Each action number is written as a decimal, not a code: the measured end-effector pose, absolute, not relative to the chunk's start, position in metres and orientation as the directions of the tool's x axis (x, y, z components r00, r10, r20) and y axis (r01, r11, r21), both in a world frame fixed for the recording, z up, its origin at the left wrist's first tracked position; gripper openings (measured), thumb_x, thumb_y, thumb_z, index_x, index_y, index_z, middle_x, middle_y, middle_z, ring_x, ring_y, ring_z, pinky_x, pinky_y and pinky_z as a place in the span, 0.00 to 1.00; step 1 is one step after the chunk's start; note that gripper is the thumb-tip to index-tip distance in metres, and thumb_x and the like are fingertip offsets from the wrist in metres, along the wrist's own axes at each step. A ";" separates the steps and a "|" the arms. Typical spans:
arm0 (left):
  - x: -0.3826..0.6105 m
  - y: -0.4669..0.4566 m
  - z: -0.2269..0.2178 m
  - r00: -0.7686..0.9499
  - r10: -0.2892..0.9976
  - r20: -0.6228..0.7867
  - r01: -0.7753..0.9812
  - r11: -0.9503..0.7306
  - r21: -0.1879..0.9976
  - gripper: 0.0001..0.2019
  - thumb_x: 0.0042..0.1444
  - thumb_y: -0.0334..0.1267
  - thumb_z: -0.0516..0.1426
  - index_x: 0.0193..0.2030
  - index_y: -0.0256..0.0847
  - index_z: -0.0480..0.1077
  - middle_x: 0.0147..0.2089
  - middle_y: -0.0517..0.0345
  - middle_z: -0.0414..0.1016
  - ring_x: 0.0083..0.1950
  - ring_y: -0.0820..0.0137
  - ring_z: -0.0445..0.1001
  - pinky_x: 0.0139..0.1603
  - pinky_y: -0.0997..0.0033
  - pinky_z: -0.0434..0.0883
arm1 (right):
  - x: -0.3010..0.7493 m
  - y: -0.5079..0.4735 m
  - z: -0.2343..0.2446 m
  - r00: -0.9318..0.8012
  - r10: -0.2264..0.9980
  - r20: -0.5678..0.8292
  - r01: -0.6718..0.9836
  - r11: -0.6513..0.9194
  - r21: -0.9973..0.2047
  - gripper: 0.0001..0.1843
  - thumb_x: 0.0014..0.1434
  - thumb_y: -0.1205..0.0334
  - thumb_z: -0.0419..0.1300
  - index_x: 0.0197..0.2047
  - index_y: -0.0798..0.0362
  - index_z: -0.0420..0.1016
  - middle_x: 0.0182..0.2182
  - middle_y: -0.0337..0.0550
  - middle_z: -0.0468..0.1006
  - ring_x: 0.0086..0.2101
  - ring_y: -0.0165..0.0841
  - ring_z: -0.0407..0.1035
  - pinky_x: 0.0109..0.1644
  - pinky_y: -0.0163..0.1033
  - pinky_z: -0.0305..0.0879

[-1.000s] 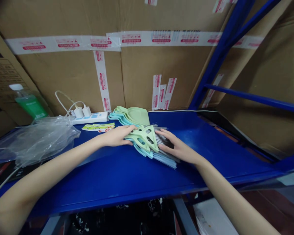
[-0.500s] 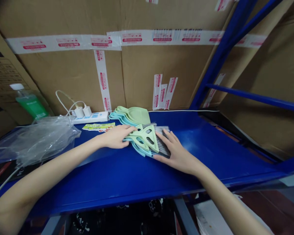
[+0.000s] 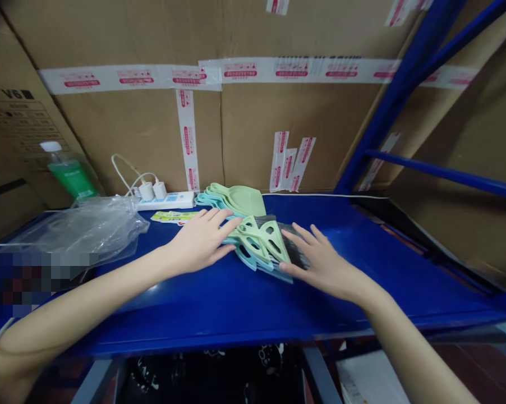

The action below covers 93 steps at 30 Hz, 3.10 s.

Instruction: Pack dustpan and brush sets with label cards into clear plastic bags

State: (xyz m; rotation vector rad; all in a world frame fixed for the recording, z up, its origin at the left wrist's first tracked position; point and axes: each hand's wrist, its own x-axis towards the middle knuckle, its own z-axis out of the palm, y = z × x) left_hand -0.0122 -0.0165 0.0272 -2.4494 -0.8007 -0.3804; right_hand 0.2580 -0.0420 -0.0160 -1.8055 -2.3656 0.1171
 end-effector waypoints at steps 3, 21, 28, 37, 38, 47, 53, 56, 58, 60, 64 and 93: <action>-0.030 -0.037 0.017 0.811 0.328 0.485 0.558 -0.684 -0.470 0.07 0.59 0.33 0.51 0.42 0.35 0.68 0.36 0.53 0.72 0.36 0.65 0.71 0.35 0.67 0.64 | 0.241 -0.040 -0.014 -0.250 0.940 0.233 0.961 0.270 -0.061 0.37 0.60 0.36 0.43 0.64 0.51 0.63 0.64 0.56 0.59 0.64 0.60 0.44 0.59 0.69 0.51; -0.086 -0.054 -0.034 0.942 0.250 0.225 0.288 -0.944 -0.158 0.11 0.58 0.41 0.57 0.27 0.40 0.67 0.25 0.62 0.74 0.27 0.71 0.71 0.28 0.70 0.66 | 0.061 -0.032 0.005 -0.916 0.398 0.060 0.402 0.907 0.128 0.07 0.61 0.68 0.53 0.35 0.57 0.71 0.26 0.45 0.76 0.29 0.35 0.70 0.29 0.38 0.54; -0.085 -0.062 -0.037 0.937 0.282 0.205 0.324 -0.921 -0.216 0.12 0.60 0.42 0.55 0.28 0.40 0.68 0.24 0.61 0.75 0.25 0.71 0.72 0.28 0.69 0.67 | 0.069 -0.026 -0.017 -0.846 0.531 -0.051 0.533 0.844 -0.059 0.10 0.65 0.66 0.49 0.35 0.56 0.70 0.28 0.44 0.77 0.28 0.33 0.69 0.28 0.37 0.49; -0.085 -0.062 -0.037 0.941 0.259 0.219 0.306 -0.927 -0.217 0.11 0.60 0.41 0.56 0.29 0.39 0.69 0.25 0.60 0.76 0.25 0.71 0.73 0.30 0.69 0.68 | 0.066 -0.032 -0.013 -0.824 0.559 -0.091 0.565 0.823 -0.064 0.08 0.63 0.65 0.52 0.36 0.57 0.70 0.29 0.45 0.78 0.29 0.34 0.70 0.28 0.38 0.47; -0.085 -0.062 -0.036 0.940 0.258 0.224 0.306 -0.927 -0.217 0.11 0.59 0.41 0.56 0.29 0.39 0.69 0.25 0.60 0.76 0.25 0.71 0.73 0.29 0.69 0.68 | 0.066 -0.033 -0.013 -0.824 0.559 -0.088 0.565 0.823 -0.061 0.08 0.63 0.65 0.52 0.36 0.57 0.70 0.29 0.45 0.78 0.29 0.34 0.70 0.28 0.38 0.47; -0.085 -0.063 -0.035 0.945 0.288 0.155 0.318 -0.920 -0.230 0.11 0.61 0.41 0.53 0.28 0.40 0.67 0.21 0.62 0.73 0.22 0.70 0.71 0.25 0.69 0.66 | 0.069 -0.032 -0.012 -0.823 0.565 -0.055 0.568 0.819 -0.075 0.12 0.65 0.65 0.49 0.33 0.56 0.70 0.29 0.44 0.78 0.28 0.32 0.70 0.27 0.37 0.44; -0.086 -0.063 -0.035 0.944 0.285 0.167 0.318 -0.921 -0.225 0.12 0.63 0.40 0.52 0.28 0.40 0.65 0.20 0.61 0.72 0.22 0.70 0.70 0.26 0.69 0.66 | 0.068 -0.034 -0.016 -0.763 0.645 -0.044 0.647 0.762 -0.035 0.14 0.67 0.62 0.48 0.35 0.54 0.71 0.30 0.44 0.79 0.29 0.33 0.71 0.27 0.38 0.41; -0.086 -0.064 -0.033 0.943 0.296 0.151 0.324 -0.918 -0.228 0.12 0.62 0.40 0.52 0.28 0.40 0.65 0.20 0.62 0.72 0.21 0.71 0.69 0.25 0.69 0.65 | 0.068 -0.034 -0.018 -0.701 0.713 -0.004 0.713 0.701 0.001 0.16 0.68 0.60 0.45 0.37 0.54 0.72 0.30 0.45 0.80 0.29 0.34 0.73 0.26 0.39 0.40; -0.086 -0.064 -0.032 0.944 0.299 0.140 0.325 -0.917 -0.231 0.12 0.62 0.40 0.53 0.28 0.40 0.65 0.20 0.63 0.72 0.20 0.71 0.69 0.25 0.69 0.64 | 0.069 -0.033 -0.018 -0.686 0.728 -0.005 0.727 0.686 0.013 0.16 0.68 0.60 0.45 0.38 0.54 0.72 0.30 0.46 0.80 0.30 0.36 0.73 0.26 0.39 0.40; -0.085 -0.065 -0.031 0.943 0.304 0.138 0.329 -0.916 -0.231 0.12 0.61 0.40 0.54 0.28 0.40 0.65 0.20 0.63 0.72 0.20 0.71 0.69 0.25 0.69 0.64 | 0.070 -0.032 -0.016 -0.684 0.729 -0.028 0.729 0.685 0.015 0.16 0.68 0.59 0.45 0.39 0.54 0.72 0.31 0.46 0.80 0.30 0.36 0.74 0.26 0.39 0.41; -0.085 -0.065 -0.032 0.938 0.313 0.151 0.342 -0.910 -0.234 0.13 0.62 0.40 0.52 0.27 0.41 0.63 0.20 0.63 0.71 0.20 0.71 0.69 0.25 0.69 0.64 | 0.071 -0.031 -0.013 -0.682 0.730 -0.054 0.730 0.683 0.013 0.15 0.68 0.59 0.46 0.40 0.54 0.73 0.33 0.46 0.81 0.31 0.37 0.74 0.26 0.39 0.43; -0.083 -0.065 -0.029 0.935 0.323 0.149 0.352 -0.898 -0.264 0.12 0.59 0.41 0.56 0.26 0.41 0.63 0.19 0.64 0.71 0.19 0.71 0.69 0.24 0.69 0.63 | 0.071 -0.032 -0.014 -0.684 0.728 -0.048 0.728 0.685 0.022 0.17 0.69 0.58 0.45 0.42 0.55 0.73 0.34 0.48 0.81 0.35 0.37 0.76 0.27 0.39 0.47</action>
